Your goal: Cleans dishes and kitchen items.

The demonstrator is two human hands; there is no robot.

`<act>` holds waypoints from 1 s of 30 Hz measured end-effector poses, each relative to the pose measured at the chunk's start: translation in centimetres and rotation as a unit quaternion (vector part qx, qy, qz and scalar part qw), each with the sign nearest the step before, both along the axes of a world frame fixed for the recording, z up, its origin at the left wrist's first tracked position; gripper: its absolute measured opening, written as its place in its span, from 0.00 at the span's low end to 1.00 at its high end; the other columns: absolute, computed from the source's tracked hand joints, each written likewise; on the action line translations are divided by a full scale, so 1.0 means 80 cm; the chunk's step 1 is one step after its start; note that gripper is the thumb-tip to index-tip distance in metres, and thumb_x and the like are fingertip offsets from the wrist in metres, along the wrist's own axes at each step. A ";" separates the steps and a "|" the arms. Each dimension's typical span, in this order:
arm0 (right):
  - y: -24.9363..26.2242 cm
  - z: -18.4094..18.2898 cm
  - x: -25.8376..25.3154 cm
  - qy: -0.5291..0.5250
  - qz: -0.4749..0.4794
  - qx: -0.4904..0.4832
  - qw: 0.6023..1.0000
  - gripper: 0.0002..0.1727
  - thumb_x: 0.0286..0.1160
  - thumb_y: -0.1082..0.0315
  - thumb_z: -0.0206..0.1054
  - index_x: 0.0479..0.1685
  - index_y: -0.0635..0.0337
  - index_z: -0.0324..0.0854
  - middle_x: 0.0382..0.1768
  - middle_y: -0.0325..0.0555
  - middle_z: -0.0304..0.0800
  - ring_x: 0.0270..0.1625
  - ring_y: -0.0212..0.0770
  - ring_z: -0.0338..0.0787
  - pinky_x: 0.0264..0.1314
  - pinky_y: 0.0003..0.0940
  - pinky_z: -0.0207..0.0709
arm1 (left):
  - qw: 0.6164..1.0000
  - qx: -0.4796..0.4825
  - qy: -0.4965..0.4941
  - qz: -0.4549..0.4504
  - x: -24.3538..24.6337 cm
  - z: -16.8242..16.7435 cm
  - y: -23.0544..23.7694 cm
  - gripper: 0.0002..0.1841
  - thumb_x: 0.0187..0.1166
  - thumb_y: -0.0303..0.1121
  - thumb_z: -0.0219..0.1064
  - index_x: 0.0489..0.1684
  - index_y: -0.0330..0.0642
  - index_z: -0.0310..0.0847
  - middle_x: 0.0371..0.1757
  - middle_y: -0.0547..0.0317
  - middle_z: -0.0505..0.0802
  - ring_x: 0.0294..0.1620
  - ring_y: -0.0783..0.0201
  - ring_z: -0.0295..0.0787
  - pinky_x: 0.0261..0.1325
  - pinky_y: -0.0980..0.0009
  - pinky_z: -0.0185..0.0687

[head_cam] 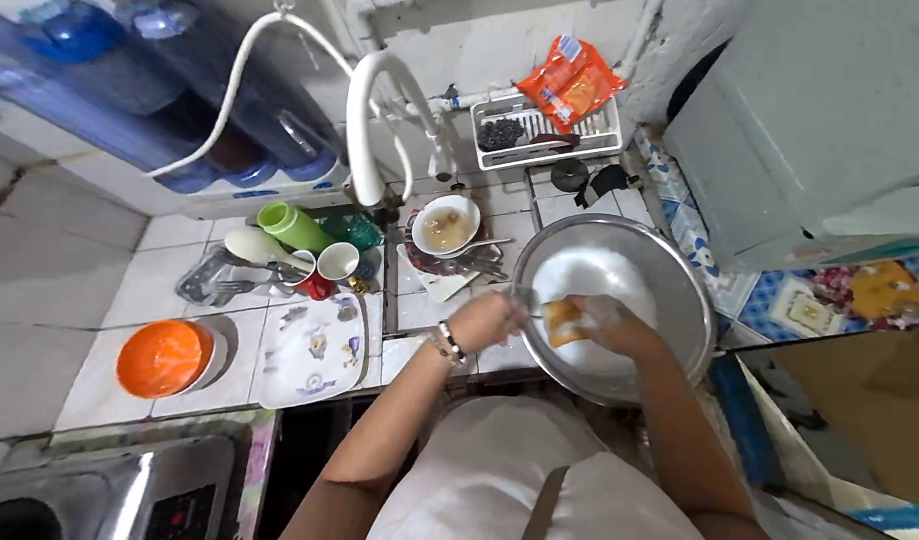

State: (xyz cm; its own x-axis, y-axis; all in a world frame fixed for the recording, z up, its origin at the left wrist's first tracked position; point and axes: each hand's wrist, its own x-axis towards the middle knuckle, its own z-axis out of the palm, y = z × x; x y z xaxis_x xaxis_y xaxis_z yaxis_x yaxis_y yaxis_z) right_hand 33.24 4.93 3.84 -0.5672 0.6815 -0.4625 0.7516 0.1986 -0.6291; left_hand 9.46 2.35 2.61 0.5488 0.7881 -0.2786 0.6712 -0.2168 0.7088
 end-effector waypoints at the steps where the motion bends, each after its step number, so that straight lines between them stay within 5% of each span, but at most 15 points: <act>1: -0.005 0.001 -0.021 0.003 0.031 -0.003 1.000 0.21 0.81 0.63 0.69 0.65 0.70 0.82 0.56 0.70 0.88 0.64 0.65 0.87 0.71 0.62 0.73 | 1.000 -0.011 -0.002 -0.025 0.004 -0.003 -0.004 0.13 0.86 0.25 0.57 0.58 0.25 0.82 0.41 0.38 0.93 0.36 0.50 0.92 0.48 0.53 0.88; 3: -0.010 0.001 -0.048 -0.011 0.066 0.000 0.998 0.21 0.82 0.63 0.69 0.65 0.70 0.81 0.57 0.69 0.89 0.64 0.65 0.87 0.72 0.62 0.73 | 0.998 -0.036 0.009 -0.050 -0.003 -0.001 -0.007 0.16 0.80 0.18 0.62 0.65 0.25 0.79 0.46 0.35 0.92 0.41 0.45 0.92 0.54 0.49 0.86; 9: -0.003 0.003 -0.037 -0.012 -0.009 0.019 1.000 0.20 0.78 0.70 0.70 0.64 0.72 0.81 0.57 0.72 0.88 0.64 0.66 0.87 0.72 0.63 0.73 | 0.999 0.031 -0.010 0.008 -0.128 0.024 -0.027 0.13 0.86 0.26 0.58 0.51 0.23 0.85 0.41 0.34 0.92 0.43 0.44 0.91 0.56 0.47 0.83; 12: 0.004 -0.023 -0.035 -0.089 -0.092 0.071 0.989 0.21 0.82 0.68 0.68 0.68 0.74 0.79 0.61 0.76 0.86 0.69 0.72 0.83 0.76 0.67 0.69 | 0.990 0.074 0.051 0.110 -0.213 0.043 -0.055 0.12 0.86 0.28 0.60 0.47 0.25 0.86 0.37 0.37 0.92 0.39 0.44 0.90 0.52 0.45 0.84; 18: -0.015 -0.078 -0.049 -0.193 -0.297 0.084 0.932 0.29 0.85 0.66 0.65 0.81 0.71 0.67 0.74 0.75 0.77 0.78 0.72 0.77 0.80 0.68 0.66 | 0.878 0.137 0.255 0.380 -0.378 0.102 -0.093 0.06 0.80 0.26 0.70 0.41 0.31 0.90 0.37 0.32 0.92 0.40 0.30 0.89 0.47 0.26 0.78; 23: -0.041 -0.115 -0.055 -0.270 -0.321 0.007 0.908 0.43 0.78 0.61 0.73 0.92 0.59 0.56 0.85 0.79 0.58 0.86 0.80 0.60 0.80 0.77 0.58 | 0.855 0.097 0.309 0.405 -0.446 0.104 -0.060 0.06 0.80 0.22 0.66 0.39 0.24 0.87 0.40 0.23 0.90 0.45 0.22 0.87 0.48 0.24 0.75; 27: -0.054 -0.122 -0.064 -0.271 -0.289 -0.040 0.917 0.40 0.84 0.58 0.67 0.93 0.57 0.56 0.84 0.79 0.61 0.84 0.76 0.68 0.80 0.71 0.65 | 0.871 0.079 0.288 0.389 -0.476 0.076 -0.040 0.09 0.79 0.23 0.69 0.50 0.25 0.86 0.42 0.26 0.90 0.43 0.27 0.88 0.48 0.27 0.78; 30: -0.052 -0.120 -0.068 -0.280 -0.268 -0.081 0.918 0.38 0.89 0.57 0.61 0.95 0.53 0.52 0.87 0.80 0.53 0.86 0.78 0.62 0.82 0.70 0.61 | 0.860 0.084 0.291 0.412 -0.465 0.081 -0.035 0.18 0.80 0.28 0.70 0.62 0.23 0.81 0.56 0.19 0.87 0.59 0.20 0.83 0.59 0.22 0.73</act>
State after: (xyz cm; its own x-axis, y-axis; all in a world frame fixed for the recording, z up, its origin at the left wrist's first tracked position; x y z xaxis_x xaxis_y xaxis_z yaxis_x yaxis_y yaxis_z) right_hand 27.80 0.78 -5.77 0.1866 0.6904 -0.6989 0.9291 -0.3553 -0.1030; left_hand -27.71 -0.47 9.08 -0.4079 0.8987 -0.1609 0.8766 0.4348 0.2061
